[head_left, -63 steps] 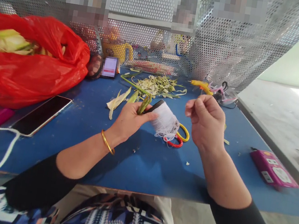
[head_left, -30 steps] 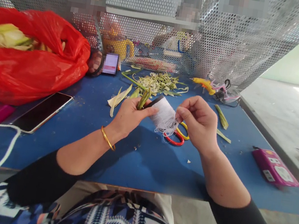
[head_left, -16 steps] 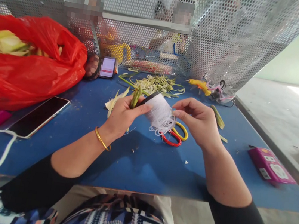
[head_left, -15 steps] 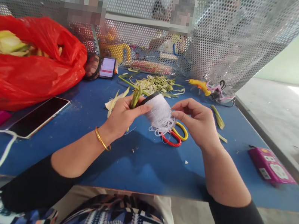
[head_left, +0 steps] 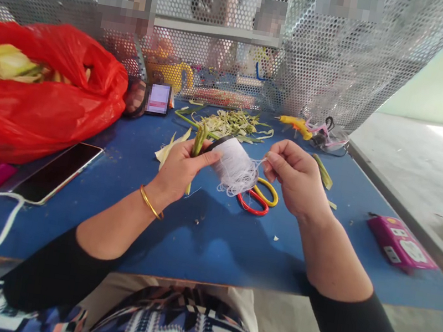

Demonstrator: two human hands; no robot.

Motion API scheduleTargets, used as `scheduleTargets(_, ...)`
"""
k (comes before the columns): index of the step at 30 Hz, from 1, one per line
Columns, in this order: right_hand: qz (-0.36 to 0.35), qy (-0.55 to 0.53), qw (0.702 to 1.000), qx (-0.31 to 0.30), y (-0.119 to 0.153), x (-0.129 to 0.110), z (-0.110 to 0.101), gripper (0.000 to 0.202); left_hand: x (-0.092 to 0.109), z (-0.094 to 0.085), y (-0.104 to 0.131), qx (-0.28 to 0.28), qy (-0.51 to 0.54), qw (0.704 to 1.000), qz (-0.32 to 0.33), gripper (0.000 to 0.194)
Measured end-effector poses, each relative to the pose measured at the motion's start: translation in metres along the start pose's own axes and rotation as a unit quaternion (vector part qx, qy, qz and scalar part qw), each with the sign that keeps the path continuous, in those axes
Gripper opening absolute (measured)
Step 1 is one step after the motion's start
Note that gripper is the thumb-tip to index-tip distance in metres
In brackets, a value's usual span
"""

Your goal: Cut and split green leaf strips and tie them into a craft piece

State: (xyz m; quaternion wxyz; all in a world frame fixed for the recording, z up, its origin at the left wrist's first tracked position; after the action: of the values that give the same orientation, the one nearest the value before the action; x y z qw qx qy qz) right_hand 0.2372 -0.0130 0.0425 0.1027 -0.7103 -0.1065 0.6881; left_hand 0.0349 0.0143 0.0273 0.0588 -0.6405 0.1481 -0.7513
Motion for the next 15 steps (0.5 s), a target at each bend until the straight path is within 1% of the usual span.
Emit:
scheduleTargets(5, -0.019, -0.034, 0.999, -0.027, 0.0022, -0.0068, -0.0004, 0.040, -0.0029, -0.0034, -0.0006, 0.018, -0.005, 1.000, -0.012, 0.019)
scheduleTargets(7, -0.034, -0.026, 0.999, -0.025, 0.0029, -0.0095, -0.0008, 0.040, -0.0033, -0.0041, -0.0010, 0.019, -0.008, 1.000, -0.018, 0.017)
scheduleTargets(11, -0.064, 0.005, 0.998, 0.004, 0.0021, -0.0098, -0.0016, 0.038, -0.0031, -0.0033, -0.0012, 0.021, -0.010, 0.999, -0.025, 0.016)
scheduleTargets(15, -0.111, 0.008, 0.992, 0.060, 0.0005, -0.0090, -0.0055, 0.034, -0.0032, -0.0023, -0.0013, 0.017, -0.004, 1.000, -0.024, 0.015)
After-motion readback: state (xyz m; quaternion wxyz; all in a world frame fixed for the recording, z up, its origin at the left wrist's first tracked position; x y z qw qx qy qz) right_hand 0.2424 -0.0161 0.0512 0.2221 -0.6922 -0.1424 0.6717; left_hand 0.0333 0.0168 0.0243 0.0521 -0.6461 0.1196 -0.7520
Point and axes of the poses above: each hand's wrist, its own y-axis away from the middle knuckle, its own z-axis out of the palm, x = y × z, the point moved 2 cm from there along -y, towards the middle knuckle, and after that the axes turned 5 degrees about z, right-handed, at the moved point
